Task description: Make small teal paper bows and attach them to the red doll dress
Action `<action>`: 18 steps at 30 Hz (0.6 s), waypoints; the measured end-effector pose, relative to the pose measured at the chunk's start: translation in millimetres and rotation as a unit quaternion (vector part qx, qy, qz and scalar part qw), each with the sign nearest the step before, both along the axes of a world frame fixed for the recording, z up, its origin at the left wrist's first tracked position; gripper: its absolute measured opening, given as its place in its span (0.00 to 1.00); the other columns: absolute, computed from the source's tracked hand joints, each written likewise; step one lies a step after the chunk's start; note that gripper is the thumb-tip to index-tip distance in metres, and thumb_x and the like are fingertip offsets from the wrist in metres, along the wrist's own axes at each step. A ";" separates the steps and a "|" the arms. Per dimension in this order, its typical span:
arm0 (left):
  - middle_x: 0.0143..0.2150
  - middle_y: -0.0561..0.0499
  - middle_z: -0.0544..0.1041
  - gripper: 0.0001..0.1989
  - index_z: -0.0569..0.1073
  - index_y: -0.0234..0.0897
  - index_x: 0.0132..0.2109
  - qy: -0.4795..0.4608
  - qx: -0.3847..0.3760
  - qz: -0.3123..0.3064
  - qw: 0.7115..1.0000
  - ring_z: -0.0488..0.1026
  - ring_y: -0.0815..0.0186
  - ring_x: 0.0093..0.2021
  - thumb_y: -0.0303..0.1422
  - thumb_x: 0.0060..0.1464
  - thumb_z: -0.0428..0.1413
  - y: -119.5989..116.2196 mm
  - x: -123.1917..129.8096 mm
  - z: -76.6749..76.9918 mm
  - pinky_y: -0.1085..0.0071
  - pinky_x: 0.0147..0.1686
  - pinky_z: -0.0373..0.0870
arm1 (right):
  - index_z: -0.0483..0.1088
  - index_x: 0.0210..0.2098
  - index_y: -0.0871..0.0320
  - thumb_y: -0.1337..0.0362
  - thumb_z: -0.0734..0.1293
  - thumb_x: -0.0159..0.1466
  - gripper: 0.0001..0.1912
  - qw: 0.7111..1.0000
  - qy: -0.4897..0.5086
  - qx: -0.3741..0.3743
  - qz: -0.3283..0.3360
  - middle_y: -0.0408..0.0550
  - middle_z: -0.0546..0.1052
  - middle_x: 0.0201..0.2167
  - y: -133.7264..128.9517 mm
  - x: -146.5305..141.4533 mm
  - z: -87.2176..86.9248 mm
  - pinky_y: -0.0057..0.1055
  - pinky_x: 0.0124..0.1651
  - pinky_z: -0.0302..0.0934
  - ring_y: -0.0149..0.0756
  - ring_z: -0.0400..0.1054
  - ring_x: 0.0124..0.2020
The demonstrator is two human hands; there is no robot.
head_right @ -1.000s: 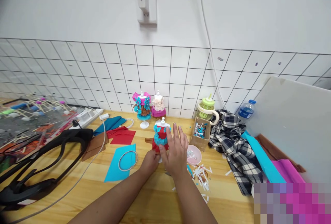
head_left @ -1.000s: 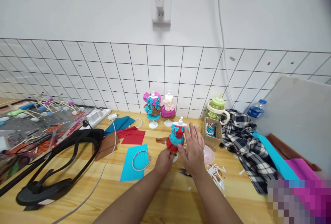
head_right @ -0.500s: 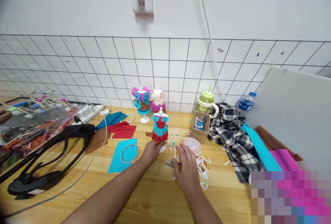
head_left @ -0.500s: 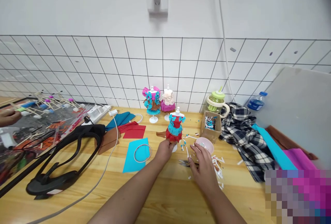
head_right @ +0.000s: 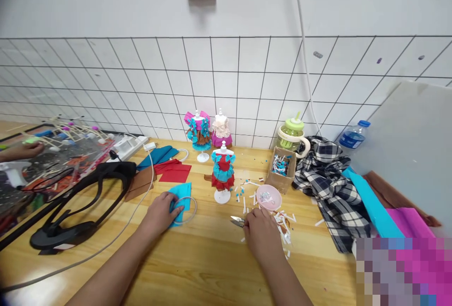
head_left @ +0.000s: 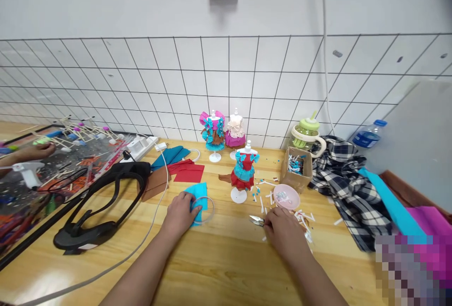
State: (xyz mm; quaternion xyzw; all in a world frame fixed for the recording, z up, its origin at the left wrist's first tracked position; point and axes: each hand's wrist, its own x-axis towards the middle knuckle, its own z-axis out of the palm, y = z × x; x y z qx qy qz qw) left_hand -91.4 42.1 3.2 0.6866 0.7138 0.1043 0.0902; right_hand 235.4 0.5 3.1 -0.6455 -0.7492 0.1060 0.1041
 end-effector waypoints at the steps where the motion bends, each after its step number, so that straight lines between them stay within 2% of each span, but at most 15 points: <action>1: 0.42 0.44 0.72 0.10 0.71 0.37 0.38 -0.033 0.001 -0.027 0.999 0.69 0.55 0.44 0.39 0.53 0.53 -0.9 -1.0 -1.2 0.62 0.43 0.64 | 0.71 0.32 0.55 0.69 0.64 0.59 0.05 1.000 0.002 -0.003 -0.002 0.48 0.74 0.35 0.6 0.2 -0.8 0.36 0.44 0.54 0.43 0.65 0.42; 4: 0.36 0.49 0.70 0.06 0.68 0.37 0.32 -0.152 -0.020 -0.103 0.983 0.68 0.61 0.38 0.36 0.51 0.54 -2.9 3.5 -5.0 0.67 0.39 0.65 | 0.71 0.39 0.54 0.68 0.66 0.57 0.09 1.000 0.005 -0.007 -0.011 0.48 0.74 0.38 0.6 3.2 -2.0 0.36 0.44 0.54 0.44 0.65 0.45; 7: 0.32 0.52 0.69 0.08 0.65 0.38 0.31 -0.272 -0.079 -0.150 0.947 0.66 0.65 0.33 0.36 0.49 0.56 -6.1 10.9 -4.9 0.71 0.33 0.63 | 0.71 0.38 0.54 0.65 0.66 0.58 0.08 1.000 -0.004 -0.011 -0.015 0.48 0.74 0.38 -1.3 6.7 -1.5 0.37 0.44 0.54 0.45 0.65 0.45; 10: 0.29 0.56 0.65 0.13 0.59 0.38 0.30 -0.390 -0.119 -0.128 0.904 0.62 0.69 0.29 0.40 0.51 0.55 -8.6 13.0 0.2 0.74 0.27 0.61 | 0.71 0.40 0.53 0.63 0.65 0.60 0.09 1.000 0.001 0.013 -0.017 0.49 0.74 0.40 -4.2 3.1 2.7 0.39 0.46 0.55 0.45 0.64 0.47; 12: 0.26 0.58 0.61 0.16 0.57 0.39 0.30 -0.431 -0.134 -0.105 0.886 0.60 0.71 0.26 0.43 0.53 0.53 -8.6 9.8 4.8 0.75 0.25 0.60 | 0.71 0.43 0.54 0.63 0.63 0.62 0.10 0.999 0.025 0.027 -0.001 0.49 0.74 0.43 -6.8 -6.2 6.8 0.39 0.49 0.55 0.44 0.64 0.47; 15: 0.25 0.59 0.59 0.15 0.57 0.39 0.30 -0.400 -0.112 -0.091 0.905 0.58 0.71 0.25 0.43 0.54 0.52 -5.5 0.5 11.4 0.75 0.25 0.58 | 0.70 0.47 0.54 0.63 0.60 0.64 0.13 0.994 0.070 0.028 0.084 0.49 0.74 0.49 -11.8 -29.1 9.3 0.39 0.55 0.53 0.42 0.64 0.51; 18: 0.25 0.56 0.63 0.10 0.59 0.39 0.30 -0.245 -0.034 -0.058 0.967 0.62 0.67 0.27 0.38 0.55 0.49 -0.7 -7.3 18.4 0.72 0.27 0.59 | 0.57 0.63 0.50 0.61 0.61 0.64 0.27 0.973 0.087 0.028 0.211 0.47 0.63 0.63 -16.8 -53.0 2.6 0.42 0.62 0.48 0.43 0.54 0.62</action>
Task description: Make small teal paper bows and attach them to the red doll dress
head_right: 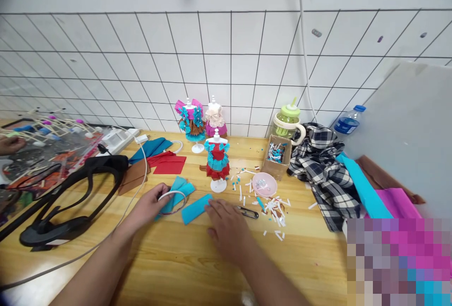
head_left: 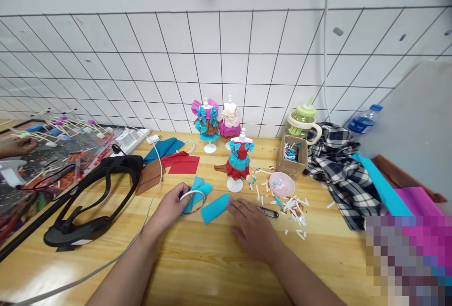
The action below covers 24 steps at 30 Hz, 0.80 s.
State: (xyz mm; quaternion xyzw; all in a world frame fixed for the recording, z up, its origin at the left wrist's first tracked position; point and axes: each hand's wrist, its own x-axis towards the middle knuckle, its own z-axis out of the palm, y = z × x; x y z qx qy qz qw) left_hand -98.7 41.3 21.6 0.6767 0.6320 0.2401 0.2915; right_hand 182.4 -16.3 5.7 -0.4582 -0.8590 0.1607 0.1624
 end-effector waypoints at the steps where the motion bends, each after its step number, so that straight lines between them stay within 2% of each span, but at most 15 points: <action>1: 0.26 0.54 0.65 0.08 0.60 0.39 0.30 0.085 0.032 0.023 0.996 0.64 0.65 0.28 0.36 0.55 0.48 1.1 -0.8 2.5 0.70 0.29 0.60 | 0.54 0.64 0.50 0.60 0.62 0.64 0.29 1.000 0.001 0.002 0.020 0.46 0.61 0.64 -1.3 -6.0 -3.7 0.44 0.62 0.47 0.43 0.53 0.63; 3: 0.29 0.49 0.70 0.06 0.65 0.39 0.30 0.247 0.085 0.058 0.964 0.68 0.59 0.35 0.32 0.55 0.47 1.3 1.4 7.5 0.65 0.36 0.61 | 0.55 0.64 0.49 0.59 0.61 0.65 0.28 0.999 -0.002 0.001 0.032 0.46 0.62 0.63 -3.3 -13.5 -10.4 0.48 0.63 0.45 0.44 0.53 0.63; 5: 0.39 0.43 0.74 0.08 0.70 0.38 0.38 0.333 0.130 0.091 0.930 0.68 0.52 0.46 0.31 0.56 0.46 -2.2 8.6 12.1 0.60 0.45 0.61 | 0.62 0.59 0.49 0.59 0.61 0.66 0.22 0.999 -0.003 0.006 0.031 0.46 0.68 0.59 -4.6 -15.1 -14.0 0.50 0.63 0.44 0.45 0.57 0.60; 7: 0.56 0.39 0.69 0.17 0.68 0.36 0.52 0.361 0.170 0.128 0.908 0.59 0.48 0.59 0.32 0.56 0.49 -8.8 18.5 16.1 0.54 0.55 0.54 | 0.70 0.50 0.50 0.60 0.61 0.66 0.14 0.999 0.003 0.016 0.034 0.46 0.74 0.51 -5.3 -13.0 -13.9 0.49 0.62 0.45 0.43 0.61 0.55; 9: 0.66 0.38 0.57 0.29 0.62 0.37 0.61 0.370 0.171 0.147 0.901 0.51 0.45 0.64 0.32 0.51 0.53 -16.2 27.7 19.7 0.49 0.58 0.49 | 0.73 0.42 0.51 0.61 0.60 0.67 0.11 0.999 0.018 0.029 0.035 0.46 0.77 0.44 -4.8 -10.3 -12.3 0.45 0.60 0.48 0.40 0.63 0.50; 11: 0.67 0.40 0.55 0.32 0.60 0.40 0.63 0.359 0.153 0.111 0.914 0.50 0.45 0.64 0.31 0.50 0.54 -22.1 34.7 22.6 0.48 0.58 0.48 | 0.73 0.42 0.52 0.62 0.60 0.67 0.11 0.998 0.034 0.046 -0.002 0.47 0.76 0.45 -2.7 -8.9 -12.2 0.43 0.58 0.50 0.40 0.63 0.50; 14: 0.62 0.44 0.63 0.24 0.66 0.42 0.59 0.275 0.119 -0.043 0.953 0.58 0.52 0.61 0.35 0.54 0.53 -25.9 43.4 22.3 0.55 0.59 0.54 | 0.69 0.51 0.55 0.64 0.61 0.65 0.15 0.990 0.035 0.067 -0.115 0.52 0.69 0.57 2.4 -9.6 -15.8 0.47 0.60 0.48 0.46 0.58 0.58; 17: 0.58 0.47 0.69 0.22 0.68 0.44 0.57 0.176 0.083 -0.167 0.967 0.63 0.57 0.58 0.41 0.55 0.54 -24.5 55.7 14.2 0.62 0.58 0.58 | 0.71 0.45 0.56 0.66 0.64 0.61 0.13 0.986 0.038 0.048 -0.153 0.52 0.64 0.61 5.4 -10.2 -19.5 0.49 0.61 0.46 0.49 0.52 0.62; 20: 0.57 0.45 0.69 0.29 0.67 0.44 0.58 0.140 0.048 -0.209 0.967 0.63 0.53 0.57 0.44 0.49 0.60 -21.0 70.2 3.1 0.59 0.57 0.57 | 0.70 0.37 0.55 0.67 0.65 0.59 0.07 0.987 0.068 0.021 -0.145 0.49 0.69 0.57 4.3 -8.4 -20.6 0.45 0.59 0.50 0.46 0.57 0.58; 22: 0.54 0.45 0.70 0.28 0.70 0.44 0.54 0.146 0.029 -0.203 0.968 0.64 0.51 0.55 0.43 0.44 0.63 -19.4 77.9 -2.3 0.57 0.54 0.57 | 0.70 0.40 0.54 0.68 0.65 0.58 0.10 0.986 0.080 0.012 -0.144 0.49 0.71 0.54 2.6 -6.8 -20.6 0.44 0.57 0.51 0.45 0.59 0.56; 24: 0.50 0.47 0.72 0.21 0.74 0.44 0.46 0.155 0.019 -0.202 0.967 0.65 0.52 0.52 0.40 0.42 0.64 -19.8 82.5 -5.0 0.57 0.51 0.57 | 0.69 0.46 0.54 0.67 0.66 0.58 0.15 0.987 0.081 0.010 -0.141 0.51 0.71 0.54 1.2 -5.5 -20.5 0.44 0.58 0.50 0.45 0.59 0.56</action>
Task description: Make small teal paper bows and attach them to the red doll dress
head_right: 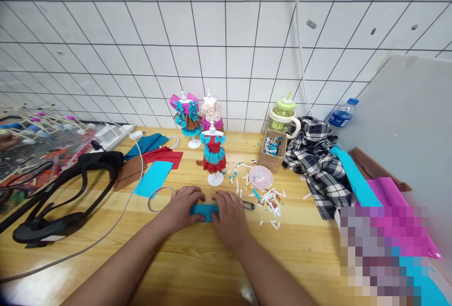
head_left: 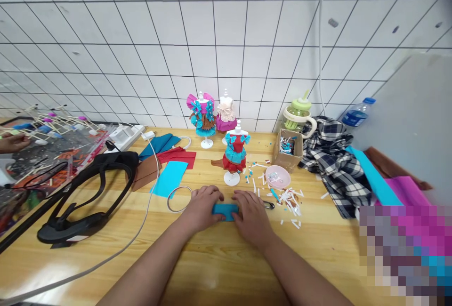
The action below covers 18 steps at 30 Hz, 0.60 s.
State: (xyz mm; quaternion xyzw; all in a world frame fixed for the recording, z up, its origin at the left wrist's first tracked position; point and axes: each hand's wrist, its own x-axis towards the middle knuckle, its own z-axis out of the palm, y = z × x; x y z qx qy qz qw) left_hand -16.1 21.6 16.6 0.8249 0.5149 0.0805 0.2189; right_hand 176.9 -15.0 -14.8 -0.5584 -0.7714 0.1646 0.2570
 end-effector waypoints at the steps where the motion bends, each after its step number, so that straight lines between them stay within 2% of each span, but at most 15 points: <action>1: 0.48 0.48 0.72 0.17 0.74 0.43 0.42 0.000 -0.002 -0.004 1.000 0.65 0.53 0.51 0.38 0.42 0.64 -0.9 1.2 -0.6 0.58 0.50 0.57 | 0.69 0.47 0.54 0.67 0.66 0.58 0.16 1.000 -0.001 0.000 0.002 0.51 0.70 0.55 -0.4 0.3 0.4 0.45 0.58 0.50 0.46 0.59 0.56; 4: 0.45 0.50 0.73 0.12 0.73 0.42 0.37 -0.026 -0.009 -0.016 0.999 0.66 0.56 0.49 0.35 0.43 0.63 -5.6 2.1 -0.8 0.61 0.49 0.58 | 0.72 0.38 0.53 0.67 0.67 0.57 0.08 1.000 0.002 0.000 0.009 0.47 0.70 0.55 -0.7 0.5 3.4 0.45 0.58 0.50 0.45 0.58 0.57; 7: 0.46 0.49 0.74 0.18 0.72 0.42 0.43 -0.070 -0.020 -0.008 0.997 0.68 0.56 0.49 0.36 0.42 0.63 -9.4 1.6 0.1 0.61 0.49 0.58 | 0.71 0.33 0.54 0.68 0.68 0.56 0.04 0.999 0.035 -0.007 0.029 0.47 0.73 0.50 0.0 0.4 8.0 0.42 0.55 0.53 0.43 0.62 0.53; 9: 0.44 0.49 0.76 0.21 0.72 0.42 0.47 -0.091 -0.038 -0.009 0.995 0.70 0.56 0.46 0.38 0.43 0.62 -9.9 1.5 1.2 0.63 0.48 0.59 | 0.70 0.34 0.55 0.70 0.67 0.56 0.06 0.996 0.071 -0.027 0.036 0.47 0.76 0.42 0.5 1.0 9.5 0.39 0.51 0.56 0.40 0.65 0.46; 11: 0.37 0.51 0.78 0.15 0.75 0.42 0.42 -0.093 -0.065 -0.014 0.993 0.72 0.60 0.39 0.39 0.46 0.60 -9.2 1.7 2.1 0.67 0.43 0.61 | 0.69 0.36 0.56 0.71 0.65 0.56 0.08 0.992 0.114 -0.047 0.023 0.46 0.76 0.36 0.9 2.4 9.0 0.37 0.47 0.59 0.38 0.67 0.40; 13: 0.30 0.53 0.76 0.07 0.76 0.40 0.34 -0.089 -0.081 -0.015 0.993 0.71 0.64 0.33 0.37 0.49 0.57 -8.5 2.6 2.2 0.71 0.35 0.61 | 0.67 0.43 0.56 0.71 0.65 0.55 0.15 0.986 0.160 -0.047 0.005 0.47 0.76 0.39 1.0 4.5 6.9 0.37 0.47 0.60 0.37 0.67 0.40; 16: 0.29 0.53 0.75 0.05 0.75 0.39 0.31 -0.110 -0.077 -0.006 0.991 0.70 0.66 0.31 0.33 0.50 0.54 -9.4 5.3 0.4 0.73 0.31 0.60 | 0.61 0.56 0.56 0.68 0.67 0.55 0.29 0.976 0.207 -0.062 0.013 0.50 0.75 0.46 1.2 7.2 4.2 0.38 0.48 0.61 0.37 0.67 0.42; 18: 0.30 0.53 0.76 0.05 0.75 0.39 0.32 -0.133 -0.086 -0.001 0.987 0.70 0.65 0.33 0.31 0.49 0.54 -10.9 7.5 -1.3 0.73 0.32 0.61 | 0.64 0.55 0.55 0.67 0.66 0.56 0.26 0.972 0.217 -0.092 0.013 0.48 0.77 0.42 1.7 8.0 4.1 0.37 0.46 0.62 0.36 0.68 0.39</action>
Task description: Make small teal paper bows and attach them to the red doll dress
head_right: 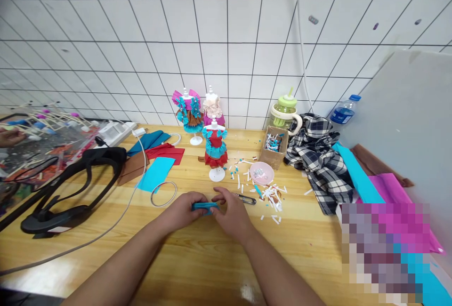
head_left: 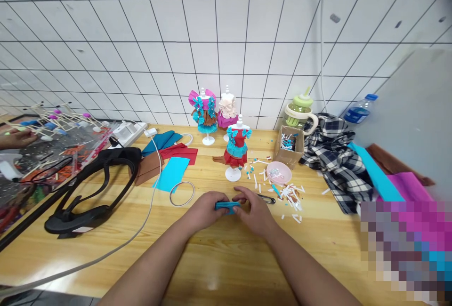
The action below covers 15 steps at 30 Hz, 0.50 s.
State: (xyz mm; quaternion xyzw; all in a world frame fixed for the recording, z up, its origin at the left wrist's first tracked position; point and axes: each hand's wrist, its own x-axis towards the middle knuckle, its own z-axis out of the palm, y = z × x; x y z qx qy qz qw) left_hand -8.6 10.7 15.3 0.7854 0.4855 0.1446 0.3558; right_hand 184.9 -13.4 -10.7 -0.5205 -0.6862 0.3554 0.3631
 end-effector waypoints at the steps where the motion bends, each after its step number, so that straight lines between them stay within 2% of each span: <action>1: 0.31 0.53 0.76 0.05 0.75 0.39 0.33 -0.014 -0.010 0.005 1.000 0.70 0.65 0.33 0.31 0.48 0.54 -0.6 0.9 -0.9 0.73 0.32 0.62 | 0.68 0.51 0.55 0.67 0.65 0.56 0.22 1.000 0.003 -0.013 -0.002 0.46 0.78 0.38 0.3 0.0 0.4 0.36 0.44 0.63 0.36 0.69 0.37; 3: 0.32 0.53 0.77 0.07 0.75 0.39 0.35 -0.061 -0.027 0.045 0.997 0.71 0.65 0.34 0.30 0.46 0.56 -1.1 2.2 -3.0 0.72 0.34 0.64 | 0.73 0.41 0.55 0.67 0.64 0.56 0.13 0.999 0.021 -0.029 -0.022 0.45 0.77 0.32 1.2 -0.5 1.5 0.33 0.39 0.63 0.34 0.68 0.32; 5: 0.34 0.52 0.77 0.09 0.74 0.37 0.37 -0.144 -0.057 0.129 0.980 0.72 0.64 0.35 0.33 0.45 0.59 -0.5 3.1 -5.6 0.71 0.36 0.66 | 0.73 0.35 0.56 0.64 0.65 0.57 0.08 0.995 0.070 -0.041 -0.060 0.44 0.76 0.29 1.9 -1.6 2.3 0.31 0.34 0.62 0.33 0.66 0.28; 7: 0.37 0.50 0.78 0.15 0.73 0.36 0.39 -0.261 -0.127 0.198 0.936 0.74 0.63 0.38 0.38 0.44 0.62 0.6 4.1 -9.0 0.69 0.40 0.69 | 0.71 0.34 0.57 0.61 0.65 0.57 0.07 0.983 0.145 -0.051 -0.099 0.45 0.75 0.28 2.2 -3.5 2.3 0.29 0.32 0.62 0.33 0.67 0.28; 8: 0.38 0.49 0.78 0.17 0.73 0.36 0.40 -0.320 -0.168 0.213 0.907 0.74 0.63 0.40 0.40 0.44 0.62 1.0 4.9 -10.8 0.67 0.42 0.69 | 0.70 0.34 0.57 0.60 0.64 0.58 0.08 0.976 0.180 -0.055 -0.111 0.45 0.75 0.29 2.1 -4.6 2.0 0.29 0.32 0.62 0.33 0.68 0.30; 10: 0.41 0.47 0.79 0.19 0.74 0.36 0.41 -0.409 -0.230 0.207 0.858 0.75 0.62 0.44 0.43 0.46 0.62 1.3 7.0 -13.9 0.64 0.47 0.69 | 0.68 0.34 0.57 0.60 0.64 0.58 0.08 0.969 0.211 -0.064 -0.110 0.46 0.75 0.30 1.2 -6.8 0.9 0.29 0.33 0.63 0.35 0.69 0.32; 11: 0.41 0.46 0.79 0.19 0.74 0.36 0.41 -0.427 -0.235 0.205 0.849 0.75 0.62 0.44 0.44 0.47 0.61 1.1 8.2 -15.0 0.64 0.49 0.68 | 0.68 0.34 0.58 0.61 0.64 0.58 0.07 0.971 0.204 -0.066 -0.103 0.46 0.75 0.30 0.5 -7.7 0.2 0.29 0.33 0.62 0.35 0.69 0.33; 13: 0.39 0.47 0.80 0.18 0.75 0.35 0.39 -0.417 -0.206 0.203 0.862 0.75 0.62 0.43 0.46 0.48 0.60 0.1 10.5 -15.7 0.64 0.48 0.69 | 0.68 0.37 0.58 0.65 0.63 0.56 0.09 0.981 0.166 -0.051 -0.083 0.48 0.76 0.35 -1.3 -8.5 -1.5 0.28 0.33 0.62 0.35 0.68 0.36; 15: 0.37 0.48 0.80 0.18 0.75 0.36 0.38 -0.369 -0.171 0.181 0.895 0.75 0.62 0.40 0.47 0.48 0.60 -1.9 12.3 -15.4 0.66 0.46 0.69 | 0.67 0.46 0.58 0.67 0.62 0.55 0.18 0.989 0.138 -0.023 -0.057 0.50 0.75 0.43 -2.8 -8.0 -3.2 0.28 0.35 0.61 0.36 0.67 0.40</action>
